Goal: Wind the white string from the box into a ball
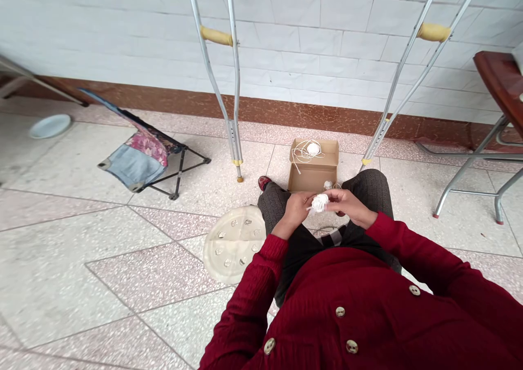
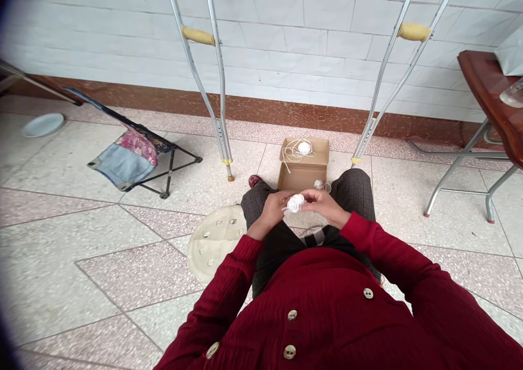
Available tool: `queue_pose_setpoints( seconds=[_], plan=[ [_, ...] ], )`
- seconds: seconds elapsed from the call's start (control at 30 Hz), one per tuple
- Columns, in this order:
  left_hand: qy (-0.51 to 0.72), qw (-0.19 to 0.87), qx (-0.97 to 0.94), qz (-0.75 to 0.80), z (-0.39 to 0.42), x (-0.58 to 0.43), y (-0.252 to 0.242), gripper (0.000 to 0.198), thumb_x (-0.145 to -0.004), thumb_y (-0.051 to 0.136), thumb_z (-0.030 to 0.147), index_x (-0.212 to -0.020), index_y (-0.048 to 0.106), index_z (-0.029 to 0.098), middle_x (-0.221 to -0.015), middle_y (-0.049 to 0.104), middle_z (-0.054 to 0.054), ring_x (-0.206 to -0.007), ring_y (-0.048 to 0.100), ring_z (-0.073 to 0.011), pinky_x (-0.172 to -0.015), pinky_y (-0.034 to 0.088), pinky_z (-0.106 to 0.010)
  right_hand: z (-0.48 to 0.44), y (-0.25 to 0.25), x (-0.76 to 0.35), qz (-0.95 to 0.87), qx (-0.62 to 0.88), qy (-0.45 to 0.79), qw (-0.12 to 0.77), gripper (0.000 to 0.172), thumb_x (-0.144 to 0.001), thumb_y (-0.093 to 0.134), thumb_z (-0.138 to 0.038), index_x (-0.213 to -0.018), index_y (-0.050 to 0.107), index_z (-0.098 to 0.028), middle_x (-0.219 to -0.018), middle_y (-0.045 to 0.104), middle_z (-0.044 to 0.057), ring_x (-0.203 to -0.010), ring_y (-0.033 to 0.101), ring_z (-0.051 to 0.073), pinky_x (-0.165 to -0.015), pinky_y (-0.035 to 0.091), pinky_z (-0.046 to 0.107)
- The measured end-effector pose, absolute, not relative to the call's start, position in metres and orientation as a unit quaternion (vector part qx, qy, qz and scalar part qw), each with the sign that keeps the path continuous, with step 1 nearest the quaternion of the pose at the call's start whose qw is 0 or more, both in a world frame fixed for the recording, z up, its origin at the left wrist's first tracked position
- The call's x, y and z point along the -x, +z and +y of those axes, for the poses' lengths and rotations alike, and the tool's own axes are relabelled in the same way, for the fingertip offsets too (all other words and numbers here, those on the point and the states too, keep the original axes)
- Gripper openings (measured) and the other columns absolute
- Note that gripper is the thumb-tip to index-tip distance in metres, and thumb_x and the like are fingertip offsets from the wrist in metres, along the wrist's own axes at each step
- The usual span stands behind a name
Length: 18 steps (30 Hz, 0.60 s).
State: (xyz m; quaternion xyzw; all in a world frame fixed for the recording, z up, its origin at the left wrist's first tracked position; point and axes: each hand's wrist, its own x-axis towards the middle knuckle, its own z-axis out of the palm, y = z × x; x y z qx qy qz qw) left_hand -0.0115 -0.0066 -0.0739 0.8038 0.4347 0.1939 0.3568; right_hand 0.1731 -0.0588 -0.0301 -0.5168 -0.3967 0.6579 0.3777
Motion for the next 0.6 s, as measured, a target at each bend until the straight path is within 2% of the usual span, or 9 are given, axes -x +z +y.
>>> queue_pose_setpoints(
  seconds=[0.2, 0.37, 0.47, 0.6],
  plan=[
    [0.127, 0.209, -0.895, 0.373, 0.01, 0.008, -0.047, 0.027, -0.093, 0.049, 0.024, -0.077, 0.07, 0.019, -0.077, 0.072, -0.005, -0.078, 0.063, -0.0184, -0.099, 0.04, -0.036, -0.065, -0.048, -0.182, -0.529, 0.552, 0.547, 0.339, 0.023, -0.061, 0.076, -0.023, -0.081, 0.067, -0.018, -0.073, 0.063, -0.003, -0.066, 0.053, 0.012, -0.059, 0.041, 0.022],
    [0.113, 0.128, -0.919, 0.356, -0.001, -0.004, -0.029, 0.027, -0.093, 0.049, 0.022, -0.077, 0.069, 0.016, -0.077, 0.07, -0.008, -0.081, 0.064, -0.0212, -0.105, 0.035, -0.043, -0.046, -0.063, -0.192, -0.604, 0.623, 0.406, 0.286, 0.024, -0.057, 0.08, -0.03, -0.07, 0.064, -0.019, -0.06, 0.058, -0.004, -0.056, 0.047, 0.011, -0.053, 0.033, 0.022],
    [0.112, 0.115, -0.911, 0.379, -0.013, -0.013, -0.024, 0.026, -0.092, 0.048, 0.02, -0.078, 0.069, 0.014, -0.078, 0.07, -0.011, -0.082, 0.064, -0.023, -0.104, 0.035, -0.045, -0.034, -0.073, -0.194, -0.556, 0.656, 0.392, 0.328, 0.025, -0.055, 0.08, -0.031, -0.067, 0.063, -0.019, -0.058, 0.057, -0.004, -0.053, 0.048, 0.011, -0.051, 0.033, 0.022],
    [0.127, 0.17, -0.897, 0.389, -0.028, -0.02, -0.032, 0.022, -0.091, 0.05, 0.02, -0.081, 0.07, 0.016, -0.082, 0.071, -0.009, -0.083, 0.064, -0.0218, -0.102, 0.038, -0.042, -0.023, -0.075, -0.189, -0.384, 0.649, 0.482, 0.447, 0.024, -0.054, 0.076, -0.031, -0.065, 0.058, -0.019, -0.061, 0.059, -0.004, -0.05, 0.05, 0.011, -0.046, 0.04, 0.023]
  ],
)
